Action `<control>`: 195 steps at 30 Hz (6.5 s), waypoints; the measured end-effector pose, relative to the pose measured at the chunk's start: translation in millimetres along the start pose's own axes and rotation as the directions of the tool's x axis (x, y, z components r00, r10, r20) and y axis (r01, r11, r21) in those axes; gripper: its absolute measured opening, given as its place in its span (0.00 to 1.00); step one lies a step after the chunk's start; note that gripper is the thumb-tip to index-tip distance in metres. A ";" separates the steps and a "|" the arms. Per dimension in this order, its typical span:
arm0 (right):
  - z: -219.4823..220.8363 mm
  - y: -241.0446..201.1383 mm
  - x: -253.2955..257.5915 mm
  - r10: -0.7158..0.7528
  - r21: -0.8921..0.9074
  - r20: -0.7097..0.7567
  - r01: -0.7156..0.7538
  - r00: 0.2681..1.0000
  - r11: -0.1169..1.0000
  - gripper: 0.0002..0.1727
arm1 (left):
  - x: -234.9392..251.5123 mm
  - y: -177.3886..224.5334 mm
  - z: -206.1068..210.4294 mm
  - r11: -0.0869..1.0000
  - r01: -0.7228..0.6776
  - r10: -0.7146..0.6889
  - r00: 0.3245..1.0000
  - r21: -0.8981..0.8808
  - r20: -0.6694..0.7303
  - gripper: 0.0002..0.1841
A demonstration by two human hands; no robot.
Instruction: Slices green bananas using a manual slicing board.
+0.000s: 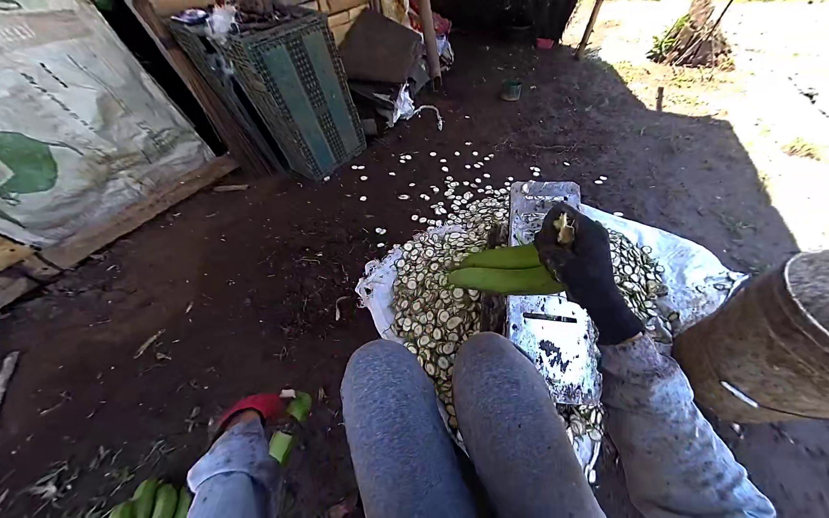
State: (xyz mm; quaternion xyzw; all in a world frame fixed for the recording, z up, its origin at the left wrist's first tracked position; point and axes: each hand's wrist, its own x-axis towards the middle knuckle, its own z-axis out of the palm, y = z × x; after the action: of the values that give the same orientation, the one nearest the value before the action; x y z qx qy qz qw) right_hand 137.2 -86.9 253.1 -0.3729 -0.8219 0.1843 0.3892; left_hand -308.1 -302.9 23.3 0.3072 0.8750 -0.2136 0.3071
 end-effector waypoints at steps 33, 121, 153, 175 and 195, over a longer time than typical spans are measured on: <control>18.3 171.8 -138.5 0.555 0.581 -0.399 -0.267 0.730 0.769 0.42 | -78.6 449.5 -59.5 0.433 -0.728 0.498 0.685 -0.532 -0.532 0.36; 110.4 299.0 137.7 -0.091 -0.101 -0.463 0.050 0.882 0.994 0.30 | -59.2 467.3 -64.2 0.433 -0.727 0.504 0.686 -0.534 -0.525 0.34; 121.2 275.7 31.3 0.006 -0.056 -0.336 -0.027 0.942 0.998 0.28 | -50.1 477.0 -70.4 0.431 -0.741 0.485 0.672 -0.515 -0.560 0.33; 102.8 227.6 11.0 0.021 -0.340 -0.118 -0.060 0.993 0.939 0.20 | -60.6 467.3 -66.9 0.465 -0.741 0.551 0.670 -0.485 -0.497 0.32; 107.2 275.7 94.0 0.074 -0.402 -0.026 -0.078 0.997 0.912 0.21 | -49.4 474.6 -67.4 0.441 -0.741 0.533 0.670 -0.506 -0.517 0.34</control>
State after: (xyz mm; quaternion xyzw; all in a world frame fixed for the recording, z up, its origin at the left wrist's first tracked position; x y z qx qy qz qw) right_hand 143.9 163.2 69.4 -0.4777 -0.8251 0.0242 0.3007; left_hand 12.7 56.7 17.0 0.5077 0.7374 0.3027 0.3269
